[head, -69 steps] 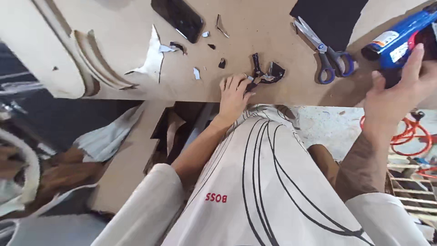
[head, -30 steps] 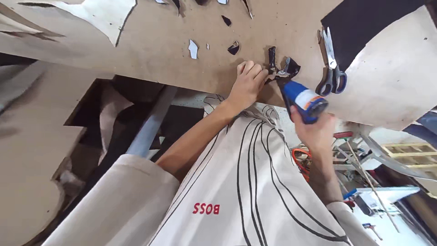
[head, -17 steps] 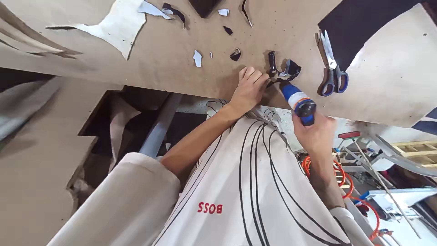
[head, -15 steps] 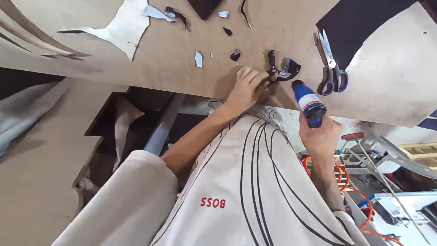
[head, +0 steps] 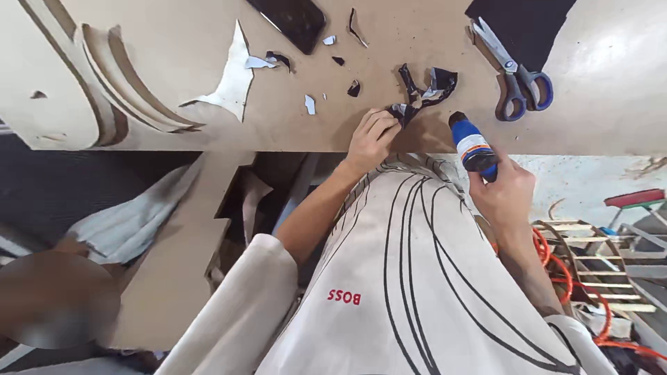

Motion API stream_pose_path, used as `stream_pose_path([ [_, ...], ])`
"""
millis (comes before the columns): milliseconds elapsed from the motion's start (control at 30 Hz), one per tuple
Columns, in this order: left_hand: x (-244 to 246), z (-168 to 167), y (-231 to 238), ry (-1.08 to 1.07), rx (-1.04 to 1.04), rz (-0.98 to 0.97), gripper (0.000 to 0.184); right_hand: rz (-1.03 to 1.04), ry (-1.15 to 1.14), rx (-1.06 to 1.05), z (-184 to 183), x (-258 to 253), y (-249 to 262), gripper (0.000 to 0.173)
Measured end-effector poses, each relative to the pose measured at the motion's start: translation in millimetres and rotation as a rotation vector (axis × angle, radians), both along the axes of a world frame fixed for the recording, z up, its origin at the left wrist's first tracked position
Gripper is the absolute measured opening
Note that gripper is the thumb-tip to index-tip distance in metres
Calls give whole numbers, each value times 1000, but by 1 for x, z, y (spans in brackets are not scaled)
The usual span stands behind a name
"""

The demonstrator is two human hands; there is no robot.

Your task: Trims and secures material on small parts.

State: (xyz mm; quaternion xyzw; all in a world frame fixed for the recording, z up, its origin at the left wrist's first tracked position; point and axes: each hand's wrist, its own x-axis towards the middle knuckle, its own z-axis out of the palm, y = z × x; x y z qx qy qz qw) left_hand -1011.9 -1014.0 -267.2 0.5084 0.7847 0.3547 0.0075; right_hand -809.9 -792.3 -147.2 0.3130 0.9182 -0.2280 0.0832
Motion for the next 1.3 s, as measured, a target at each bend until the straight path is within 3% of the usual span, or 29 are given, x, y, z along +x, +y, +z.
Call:
stream_pose_path([
  [167,-3,9,12,-14,-68,63,16,35,-75,59,0,-7,9,48],
  [433,4,9,13,-218,-16,166,11,135,6,-124,13,-21,-7,37],
  [633,-1,4,12,-269,91,109,11,203,-32,-99,6,-46,-15,37],
  [833,3,8,7,-387,56,78,7,254,-94,-101,9,-55,-20,39],
  [1300,8,3,6,-383,99,86,4,142,-74,-90,0,-59,-45,38],
])
